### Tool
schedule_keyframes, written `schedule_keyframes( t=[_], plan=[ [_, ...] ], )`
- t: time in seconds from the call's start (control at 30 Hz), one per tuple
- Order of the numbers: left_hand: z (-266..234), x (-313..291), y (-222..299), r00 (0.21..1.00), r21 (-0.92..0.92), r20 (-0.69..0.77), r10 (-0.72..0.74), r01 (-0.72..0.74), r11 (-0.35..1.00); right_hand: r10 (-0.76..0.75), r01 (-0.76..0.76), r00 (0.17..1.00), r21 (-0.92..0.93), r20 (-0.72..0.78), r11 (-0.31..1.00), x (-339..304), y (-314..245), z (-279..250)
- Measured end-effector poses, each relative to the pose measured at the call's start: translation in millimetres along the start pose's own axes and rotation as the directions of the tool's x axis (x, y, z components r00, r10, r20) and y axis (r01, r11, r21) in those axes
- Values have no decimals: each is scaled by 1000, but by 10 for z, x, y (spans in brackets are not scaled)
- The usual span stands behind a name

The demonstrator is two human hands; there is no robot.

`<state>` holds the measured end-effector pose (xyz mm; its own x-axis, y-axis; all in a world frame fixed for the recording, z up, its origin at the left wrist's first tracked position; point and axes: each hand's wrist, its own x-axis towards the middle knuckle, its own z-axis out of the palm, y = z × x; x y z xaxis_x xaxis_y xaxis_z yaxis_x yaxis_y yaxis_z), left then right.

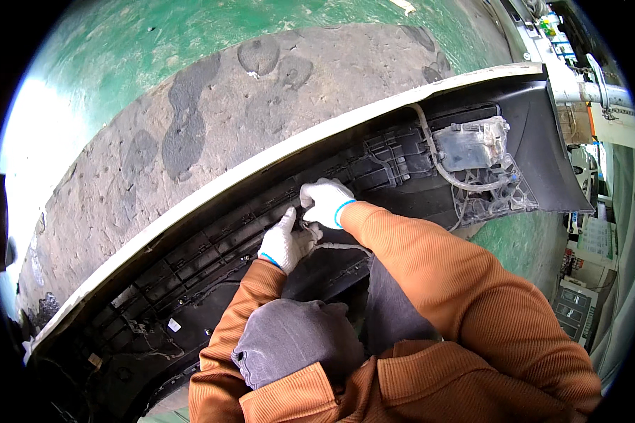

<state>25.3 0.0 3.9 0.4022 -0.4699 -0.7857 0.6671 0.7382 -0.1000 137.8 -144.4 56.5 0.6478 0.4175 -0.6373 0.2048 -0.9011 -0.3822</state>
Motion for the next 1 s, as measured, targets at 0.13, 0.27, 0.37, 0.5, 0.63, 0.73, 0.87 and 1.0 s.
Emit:
schedule_keyframes(
  t=[0.13, 0.27, 0.37, 0.5, 0.63, 0.73, 0.87, 1.0],
  plan=[
    [-240, 62, -62, 981, 81, 185, 61, -77, 994, -31, 31, 1000, 39, -4, 999, 7, 26, 10],
    [-47, -103, -57, 967, 294, 61, 248, -255, 921, -90, 92, 996, 77, -20, 993, -25, 96, 3],
    [-20, -177, -21, 963, 389, 10, 268, -251, 886, -97, 98, 995, 114, -9, 989, -43, 81, -19],
    [27, -233, -21, 945, 441, -2, 326, -292, 849, -78, 73, 997, 161, 21, 984, -38, 119, -20],
    [-117, -96, -46, 917, 578, 43, 396, -346, 739, -86, 84, 996, 141, 9, 986, -69, 107, -36],
    [-127, -77, -51, 910, 622, 34, 413, -343, 704, -73, 71, 997, 102, 17, 992, -53, 49, -60],
    [-278, 158, -166, 930, 423, 0, 369, -334, 842, -32, 26, 996, 72, 85, 997, -16, -61, -124],
    [-83, -44, -114, 971, 281, -2, 238, -228, 932, -30, 28, 995, 23, 91, 999, -6, -39, -116]
  ],
)
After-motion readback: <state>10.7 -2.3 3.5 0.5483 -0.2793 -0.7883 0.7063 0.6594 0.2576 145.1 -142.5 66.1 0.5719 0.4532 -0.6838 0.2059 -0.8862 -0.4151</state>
